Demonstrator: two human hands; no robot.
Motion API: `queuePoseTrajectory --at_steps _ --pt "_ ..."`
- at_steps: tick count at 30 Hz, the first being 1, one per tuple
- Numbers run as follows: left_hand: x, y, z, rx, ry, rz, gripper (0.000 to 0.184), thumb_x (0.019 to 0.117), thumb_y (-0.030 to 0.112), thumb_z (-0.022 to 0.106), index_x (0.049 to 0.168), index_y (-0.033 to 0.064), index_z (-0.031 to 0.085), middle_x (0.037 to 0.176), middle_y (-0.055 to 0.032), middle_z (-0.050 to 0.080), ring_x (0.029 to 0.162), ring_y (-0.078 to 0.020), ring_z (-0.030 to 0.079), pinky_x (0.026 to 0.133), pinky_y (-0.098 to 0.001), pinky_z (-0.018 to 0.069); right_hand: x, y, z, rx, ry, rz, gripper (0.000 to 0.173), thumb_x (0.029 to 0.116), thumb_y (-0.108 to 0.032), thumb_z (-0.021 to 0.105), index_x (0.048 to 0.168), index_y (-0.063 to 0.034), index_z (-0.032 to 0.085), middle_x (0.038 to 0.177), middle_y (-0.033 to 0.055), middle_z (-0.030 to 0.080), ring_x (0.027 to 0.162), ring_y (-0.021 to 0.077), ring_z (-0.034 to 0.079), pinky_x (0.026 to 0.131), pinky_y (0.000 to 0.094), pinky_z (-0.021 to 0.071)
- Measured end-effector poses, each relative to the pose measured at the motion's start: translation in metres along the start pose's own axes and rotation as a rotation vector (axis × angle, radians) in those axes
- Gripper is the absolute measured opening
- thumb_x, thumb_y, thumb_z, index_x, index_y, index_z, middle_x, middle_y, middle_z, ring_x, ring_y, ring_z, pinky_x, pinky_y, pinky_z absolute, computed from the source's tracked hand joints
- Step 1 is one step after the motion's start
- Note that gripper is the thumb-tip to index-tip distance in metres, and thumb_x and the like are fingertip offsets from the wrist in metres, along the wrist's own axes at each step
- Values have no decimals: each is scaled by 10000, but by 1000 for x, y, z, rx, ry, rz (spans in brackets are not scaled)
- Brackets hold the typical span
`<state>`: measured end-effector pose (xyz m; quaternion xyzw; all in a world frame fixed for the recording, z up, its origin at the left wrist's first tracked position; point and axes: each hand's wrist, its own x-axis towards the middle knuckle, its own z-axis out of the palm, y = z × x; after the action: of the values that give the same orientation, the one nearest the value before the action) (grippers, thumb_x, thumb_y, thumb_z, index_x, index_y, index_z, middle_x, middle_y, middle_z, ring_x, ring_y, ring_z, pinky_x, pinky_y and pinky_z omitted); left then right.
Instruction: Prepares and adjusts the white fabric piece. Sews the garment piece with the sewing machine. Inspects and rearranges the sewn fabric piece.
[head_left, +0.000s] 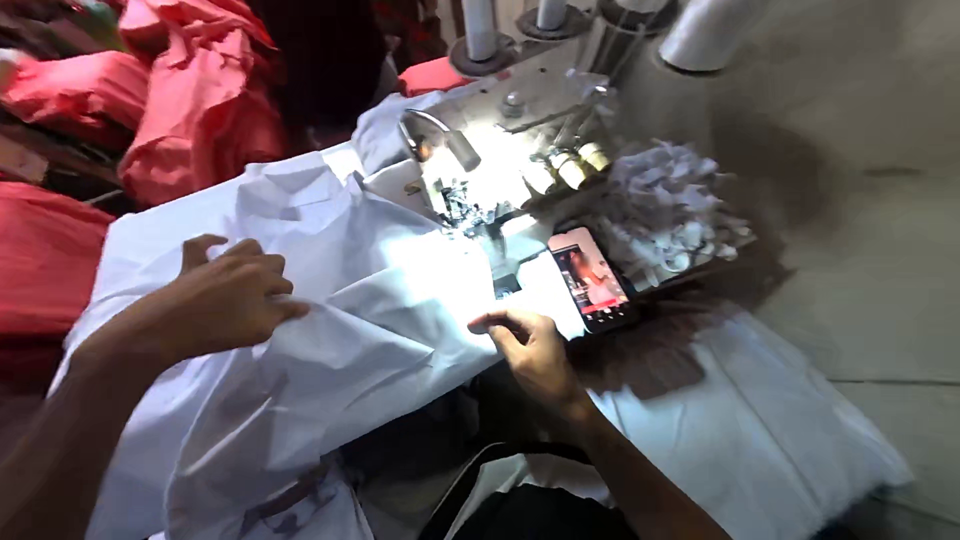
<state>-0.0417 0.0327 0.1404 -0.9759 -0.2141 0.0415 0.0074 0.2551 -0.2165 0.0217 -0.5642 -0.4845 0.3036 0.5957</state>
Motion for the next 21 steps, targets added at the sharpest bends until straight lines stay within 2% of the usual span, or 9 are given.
queuePoseTrajectory --at_steps 3,5,7,10,13,15,17,19,21 --pt "-2 -16 -8 -225 89 255 258 898 566 647 839 333 742 959 105 665 1027 -170 624 888 -532 463 2 1 0 1 -15 6 238 975 7 535 1039 -32 761 1016 41 757 947 73 709 856 237 592" --pt "1 -27 -28 -486 141 372 194 941 503 663 956 329 745 1100 120 696 1226 -163 586 1070 -429 468 2 2 0 8 -15 0 244 973 11 530 1035 -34 762 1011 41 756 944 71 707 850 236 591" --pt "4 -34 -37 -710 268 419 140 955 401 699 974 269 741 1088 97 716 1251 -171 585 1125 -393 440 1 3 1 21 -13 -2 242 972 16 530 1031 -30 761 1011 42 753 937 64 702 847 226 586" --pt "5 -28 -26 -507 338 198 199 941 268 658 1054 105 682 1079 -23 682 1110 -199 637 996 -441 519 0 3 2 26 -22 15 242 975 7 530 1033 -32 762 1014 40 752 938 63 698 851 226 580" --pt "14 -15 -1 -262 50 -50 414 795 125 772 1192 46 684 1039 -184 696 966 -434 666 800 -680 524 0 2 1 29 -44 20 244 978 8 528 1037 -28 762 1023 45 752 945 67 701 857 230 584" --pt "24 -5 2 -282 -145 -135 382 846 264 810 1146 54 698 953 -174 702 902 -411 680 764 -663 530 0 2 0 23 -55 22 247 979 6 525 1040 -30 762 1027 45 753 954 64 700 864 229 581" --pt "34 4 -9 -352 -210 -126 397 929 455 682 1126 111 704 933 -72 706 862 -266 692 755 -563 558 1 1 0 13 -54 20 251 980 5 523 1040 -33 763 1026 41 754 963 62 698 872 228 577" --pt "46 16 -25 -480 -165 -165 339 1031 407 505 1072 138 708 918 -14 701 849 -170 680 761 -491 560 1 0 0 9 -50 28 252 979 4 523 1037 -39 765 1027 39 753 958 61 697 869 227 576" --pt "60 31 -36 -493 -150 -305 481 1102 421 318 1100 131 703 943 -59 700 906 -229 676 800 -552 527 1 0 1 14 -57 33 253 979 5 526 1042 -38 766 1035 41 751 968 66 697 878 231 575"
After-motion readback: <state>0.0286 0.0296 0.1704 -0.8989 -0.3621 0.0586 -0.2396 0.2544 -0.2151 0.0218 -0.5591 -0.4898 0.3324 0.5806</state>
